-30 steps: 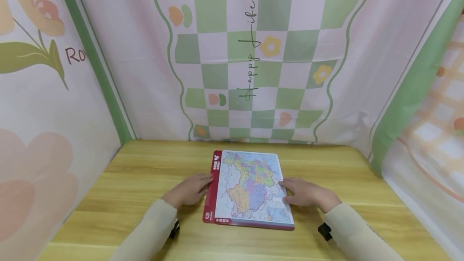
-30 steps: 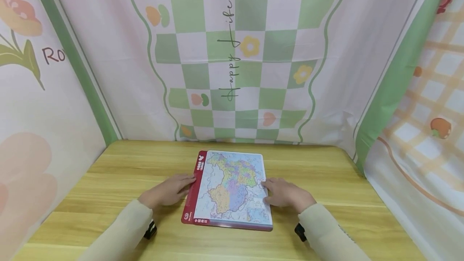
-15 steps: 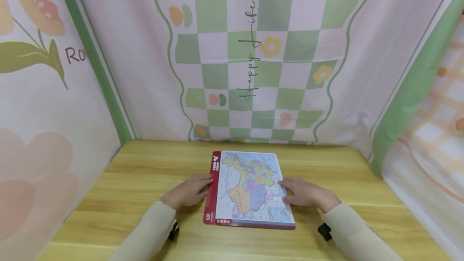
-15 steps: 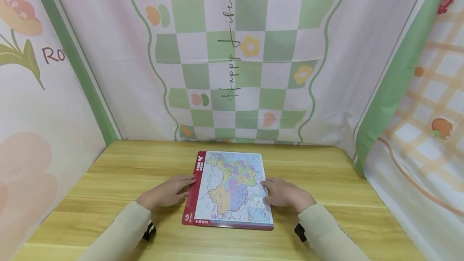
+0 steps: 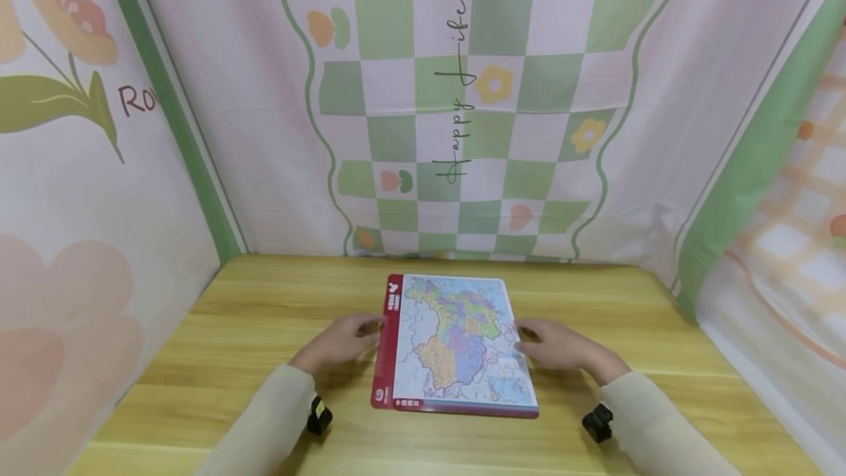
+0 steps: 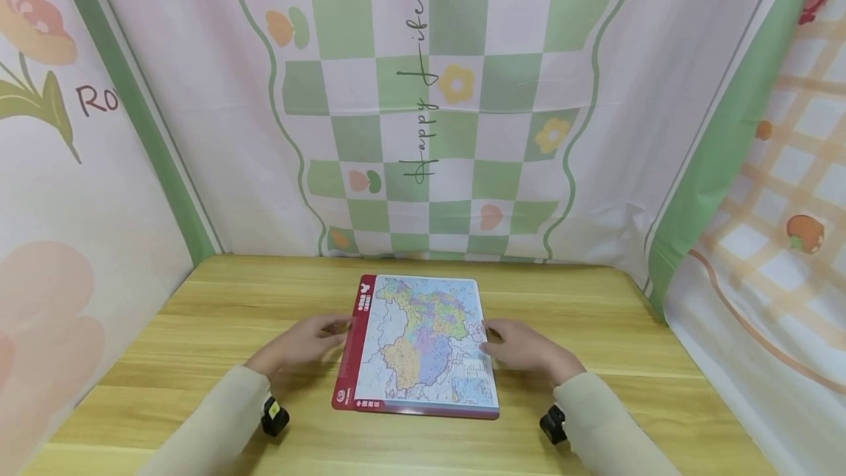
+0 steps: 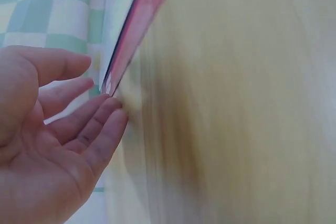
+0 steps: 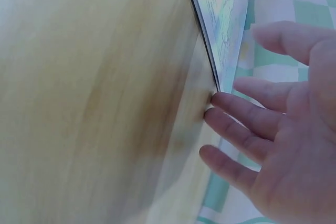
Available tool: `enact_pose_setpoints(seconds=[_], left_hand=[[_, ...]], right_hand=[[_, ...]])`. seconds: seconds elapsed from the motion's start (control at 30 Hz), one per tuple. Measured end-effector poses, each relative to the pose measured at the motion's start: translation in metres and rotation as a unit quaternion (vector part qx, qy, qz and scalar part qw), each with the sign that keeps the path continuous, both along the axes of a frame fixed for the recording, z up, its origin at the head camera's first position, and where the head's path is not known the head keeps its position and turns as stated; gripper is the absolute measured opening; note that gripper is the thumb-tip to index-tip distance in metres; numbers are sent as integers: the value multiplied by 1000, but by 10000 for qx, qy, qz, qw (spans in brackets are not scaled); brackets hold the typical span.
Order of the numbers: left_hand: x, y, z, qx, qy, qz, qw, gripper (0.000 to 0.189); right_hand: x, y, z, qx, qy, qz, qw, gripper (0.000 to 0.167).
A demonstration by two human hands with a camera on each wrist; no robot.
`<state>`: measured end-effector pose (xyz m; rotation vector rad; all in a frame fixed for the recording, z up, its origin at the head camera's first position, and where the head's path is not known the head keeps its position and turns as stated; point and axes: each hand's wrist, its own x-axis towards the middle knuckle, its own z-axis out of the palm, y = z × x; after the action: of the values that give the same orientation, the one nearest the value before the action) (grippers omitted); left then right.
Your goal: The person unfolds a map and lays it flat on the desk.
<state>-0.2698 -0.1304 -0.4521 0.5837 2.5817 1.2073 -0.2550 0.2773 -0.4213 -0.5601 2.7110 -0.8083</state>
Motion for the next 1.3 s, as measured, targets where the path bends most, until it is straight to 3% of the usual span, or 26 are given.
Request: enact_pose_setpoints(seconds=[0.23, 0.33, 0.53, 0.67, 1.03, 1.23, 1.3], left_hand=[[-1, 1, 5, 665, -581, 511, 9948, 44], [-4, 0, 5, 1014, -923, 652, 9884, 45], [-8, 2, 1, 1656, -1436, 657, 9735, 49], [-9, 4, 1, 1876, -1556, 723, 9671, 47], [-11, 10, -1, 2201, -1793, 1329, 9496, 46], [-12, 11, -1, 2376, -1910, 1552, 9397, 48], [-11, 12, -1, 2378, -1885, 1582, 9396, 51]], right_hand=[[-2, 4, -3, -336, -43, -268, 9991, 54], [-2, 3, -4, -459, -57, -397, 9981, 55], [-2, 0, -7, -728, -135, -541, 9958, 56], [-2, -1, -8, -806, -135, -542, 9952, 57], [-2, -2, -7, -795, 9, -758, 9940, 53], [-3, -3, -10, -1141, -102, -985, 9885, 53], [-3, -4, -11, -1296, -146, -1030, 9861, 55]])
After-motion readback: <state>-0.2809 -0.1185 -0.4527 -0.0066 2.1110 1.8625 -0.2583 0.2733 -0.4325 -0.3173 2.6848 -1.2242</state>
